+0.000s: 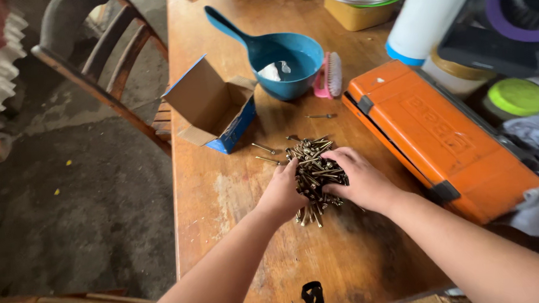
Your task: The person pours metal fasteners from a blue box onto a wooden table, then repeatedly picks up individual fasteners and small black plastic pieces, inserts the plastic pieces onto the fasteners, and places the assembled units on the table. The person continues this process throughout the clip.
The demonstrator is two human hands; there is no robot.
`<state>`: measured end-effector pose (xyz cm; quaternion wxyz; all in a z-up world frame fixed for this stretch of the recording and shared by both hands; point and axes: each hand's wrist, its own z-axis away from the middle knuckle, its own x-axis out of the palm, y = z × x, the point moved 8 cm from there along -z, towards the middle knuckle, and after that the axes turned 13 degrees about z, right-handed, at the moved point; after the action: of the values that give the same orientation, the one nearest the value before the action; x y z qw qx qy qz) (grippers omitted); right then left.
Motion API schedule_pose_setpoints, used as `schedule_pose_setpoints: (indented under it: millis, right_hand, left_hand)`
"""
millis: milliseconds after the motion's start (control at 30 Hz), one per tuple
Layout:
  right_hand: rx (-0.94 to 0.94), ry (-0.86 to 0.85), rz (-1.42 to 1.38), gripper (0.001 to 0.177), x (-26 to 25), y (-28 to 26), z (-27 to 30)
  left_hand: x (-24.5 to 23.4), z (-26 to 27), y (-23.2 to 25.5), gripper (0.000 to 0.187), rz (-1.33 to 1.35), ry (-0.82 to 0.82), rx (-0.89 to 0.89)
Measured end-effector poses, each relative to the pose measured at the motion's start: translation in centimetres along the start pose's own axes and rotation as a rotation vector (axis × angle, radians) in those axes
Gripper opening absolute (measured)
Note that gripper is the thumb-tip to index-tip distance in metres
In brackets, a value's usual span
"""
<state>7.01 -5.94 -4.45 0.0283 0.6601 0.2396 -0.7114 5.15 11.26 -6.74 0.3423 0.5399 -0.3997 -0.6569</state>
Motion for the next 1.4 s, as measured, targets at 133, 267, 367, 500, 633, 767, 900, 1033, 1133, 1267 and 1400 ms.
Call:
schedule_pose_setpoints:
  millis: [133, 267, 367, 500, 633, 767, 900, 1033, 1133, 1267, 1400]
  right_hand:
    - [0.069, 0.083, -0.119, 0.056, -0.8, 1.7, 0.7]
    - [-0.071, 0.429, 0.090, 0.054, -3.4, -3.3, 3.2]
    - [-0.133, 0.374, 0.234, 0.057, -1.6, -9.1, 3.6]
    - [-0.056, 0.107, 0.336, 0.073, 1.1, -11.7, 2.7]
    - [0.027, -0.007, 0.392, 0.072, 2.3, -11.4, 3.2]
    - [-0.035, 0.062, 0.413, 0.074, 0.9, -10.4, 2.6]
    - [-0.005, -0.062, 0.415, 0.075, 0.9, -6.5, 1.9]
    - [0.021, -0.042, 0.460, 0.064, 0.3, -3.3, 2.4]
    - [0.069, -0.032, 0.430, 0.062, -1.1, -0.6, 2.8]
    - [0.063, -0.147, 0.307, 0.075, -2.4, 2.3, 3.1]
    - [0.069, -0.147, 0.214, 0.077, -2.7, 3.3, 3.5]
  left_hand:
    - [-1.4, 0.0, -1.0, 0.072, 0.106, -0.044, -0.129]
    - [-6.8, 0.4, -1.5, 0.066, 0.008, 0.150, 0.066]
    - [-8.0, -0.2, -3.0, 0.074, -0.114, 0.124, 0.107]
    - [-6.9, -1.5, -3.3, 0.070, -0.278, -0.054, 0.254]
    - [-6.8, -0.8, -4.1, 0.068, -0.287, -0.118, 0.206]
    - [-7.1, -2.1, -3.3, 0.080, -0.474, 0.038, 0.024]
    - [-5.9, -6.0, -2.6, 0.063, -0.489, 0.131, -0.060]
    - [-2.0, -9.3, -1.0, 0.028, -0.472, 0.131, 0.083]
    - [1.0, -10.5, 0.2, 0.031, -0.412, -0.006, 0.156]
    - [1.0, -13.5, 2.2, 0.029, -0.408, 0.091, 0.099]
    - [2.1, -17.2, 3.9, 0.035, -0.519, 0.166, 0.109]
